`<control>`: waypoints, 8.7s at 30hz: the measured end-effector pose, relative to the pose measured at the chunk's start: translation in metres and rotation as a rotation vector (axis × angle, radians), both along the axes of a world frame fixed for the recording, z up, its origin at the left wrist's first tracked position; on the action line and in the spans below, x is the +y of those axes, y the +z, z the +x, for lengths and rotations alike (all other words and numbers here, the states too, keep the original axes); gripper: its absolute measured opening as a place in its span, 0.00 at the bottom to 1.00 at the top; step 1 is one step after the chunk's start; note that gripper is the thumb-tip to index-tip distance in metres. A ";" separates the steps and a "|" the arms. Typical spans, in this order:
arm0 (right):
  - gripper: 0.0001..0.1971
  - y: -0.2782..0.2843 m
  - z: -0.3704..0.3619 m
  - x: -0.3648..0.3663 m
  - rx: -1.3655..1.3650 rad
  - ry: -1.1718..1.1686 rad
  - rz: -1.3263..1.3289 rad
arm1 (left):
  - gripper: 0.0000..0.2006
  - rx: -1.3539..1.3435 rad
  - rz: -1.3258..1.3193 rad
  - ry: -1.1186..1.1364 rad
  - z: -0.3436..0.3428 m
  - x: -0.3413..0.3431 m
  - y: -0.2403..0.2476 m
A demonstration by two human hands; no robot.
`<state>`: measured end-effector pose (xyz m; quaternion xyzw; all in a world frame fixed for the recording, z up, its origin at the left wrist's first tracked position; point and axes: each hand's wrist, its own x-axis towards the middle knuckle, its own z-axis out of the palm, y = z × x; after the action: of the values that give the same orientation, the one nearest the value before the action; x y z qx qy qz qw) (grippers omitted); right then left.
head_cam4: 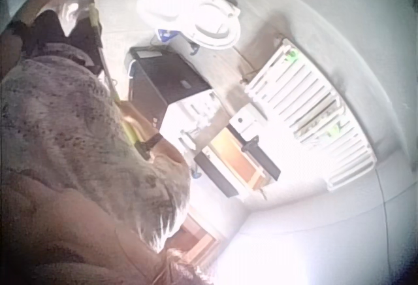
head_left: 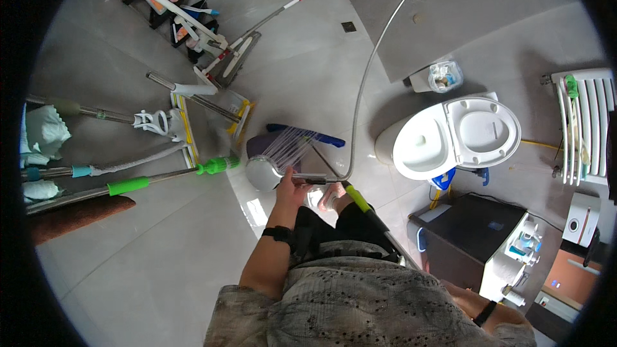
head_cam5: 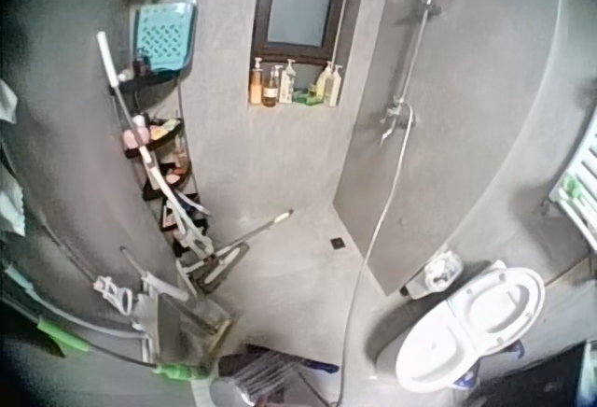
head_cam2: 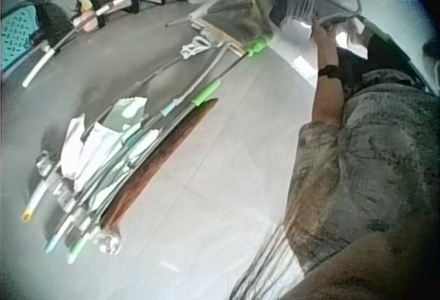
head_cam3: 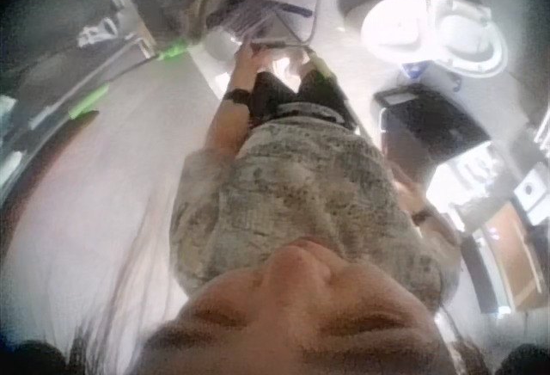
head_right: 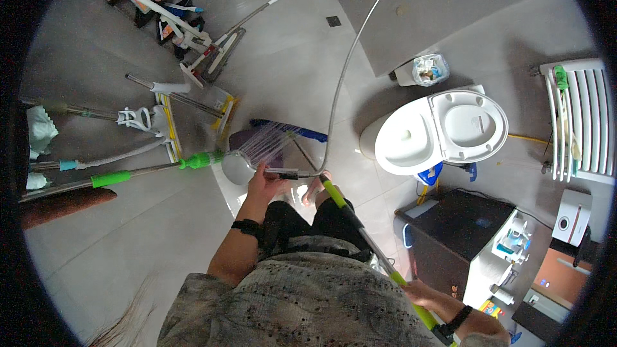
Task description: The person uses a squeegee to move water toward a floor drain, then picks up several mops, a broom, and a dustpan from the floor and handles a shower head.
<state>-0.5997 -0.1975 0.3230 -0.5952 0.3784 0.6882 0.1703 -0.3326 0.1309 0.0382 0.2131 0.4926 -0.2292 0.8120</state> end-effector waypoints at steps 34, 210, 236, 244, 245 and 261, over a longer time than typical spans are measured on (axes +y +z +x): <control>0.19 -0.060 0.538 -0.164 -0.850 1.549 -0.083 | 0.10 -0.280 0.490 0.993 -0.022 -0.134 0.084; 0.18 -0.103 0.666 0.252 -1.007 1.287 1.263 | 0.15 -0.405 0.940 0.329 0.263 -0.030 0.160; 0.08 -0.179 0.736 0.184 -1.146 0.534 0.994 | 0.31 -0.110 0.952 0.579 0.327 0.126 0.095; 0.09 -0.196 0.752 0.181 -1.322 0.564 0.907 | 0.20 0.066 1.460 0.198 0.299 0.110 0.116; 0.08 -0.194 0.756 0.182 -1.327 0.517 0.896 | 0.21 0.052 1.469 0.160 0.300 0.105 0.129; 0.09 -0.202 0.766 0.193 -1.304 0.297 0.855 | 0.16 0.081 1.321 0.476 0.199 0.063 0.248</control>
<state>0.1663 -0.0045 0.1207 -0.8055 -0.1783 0.3020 0.4778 -0.1340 0.1939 0.2865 0.5395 0.5920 0.2941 0.5216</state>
